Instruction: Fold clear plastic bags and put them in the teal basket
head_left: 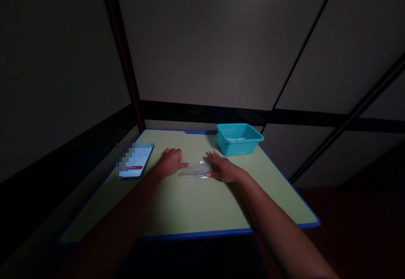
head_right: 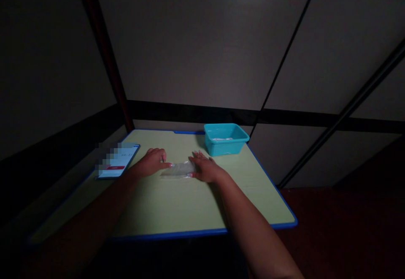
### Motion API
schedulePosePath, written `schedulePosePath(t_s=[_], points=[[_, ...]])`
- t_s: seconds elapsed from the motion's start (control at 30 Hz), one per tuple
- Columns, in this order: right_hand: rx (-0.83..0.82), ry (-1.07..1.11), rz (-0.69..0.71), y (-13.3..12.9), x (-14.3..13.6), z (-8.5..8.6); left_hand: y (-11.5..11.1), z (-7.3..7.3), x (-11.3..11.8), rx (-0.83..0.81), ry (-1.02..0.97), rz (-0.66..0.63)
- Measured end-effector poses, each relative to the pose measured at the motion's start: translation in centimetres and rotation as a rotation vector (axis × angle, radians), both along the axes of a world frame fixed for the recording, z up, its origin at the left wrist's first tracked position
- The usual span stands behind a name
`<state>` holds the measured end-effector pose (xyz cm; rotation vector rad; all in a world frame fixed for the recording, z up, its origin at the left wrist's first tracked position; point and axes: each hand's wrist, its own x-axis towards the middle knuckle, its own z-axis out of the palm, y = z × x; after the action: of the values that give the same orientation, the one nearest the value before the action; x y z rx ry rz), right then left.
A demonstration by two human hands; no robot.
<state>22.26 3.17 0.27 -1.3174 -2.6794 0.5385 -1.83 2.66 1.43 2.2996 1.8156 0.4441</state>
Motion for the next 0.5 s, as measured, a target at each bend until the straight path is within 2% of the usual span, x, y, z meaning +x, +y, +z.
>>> schedulePosePath(t_s=[0.27,0.5], points=[[-0.015,-0.031,0.001,-0.09,-0.18,0.0,0.28,-0.9,0.07,-0.089,0.091,-0.062],[-0.028,-0.033,-0.002,-0.45,-0.2,0.4,-0.1,-0.61,0.11,-0.113,-0.028,-0.044]])
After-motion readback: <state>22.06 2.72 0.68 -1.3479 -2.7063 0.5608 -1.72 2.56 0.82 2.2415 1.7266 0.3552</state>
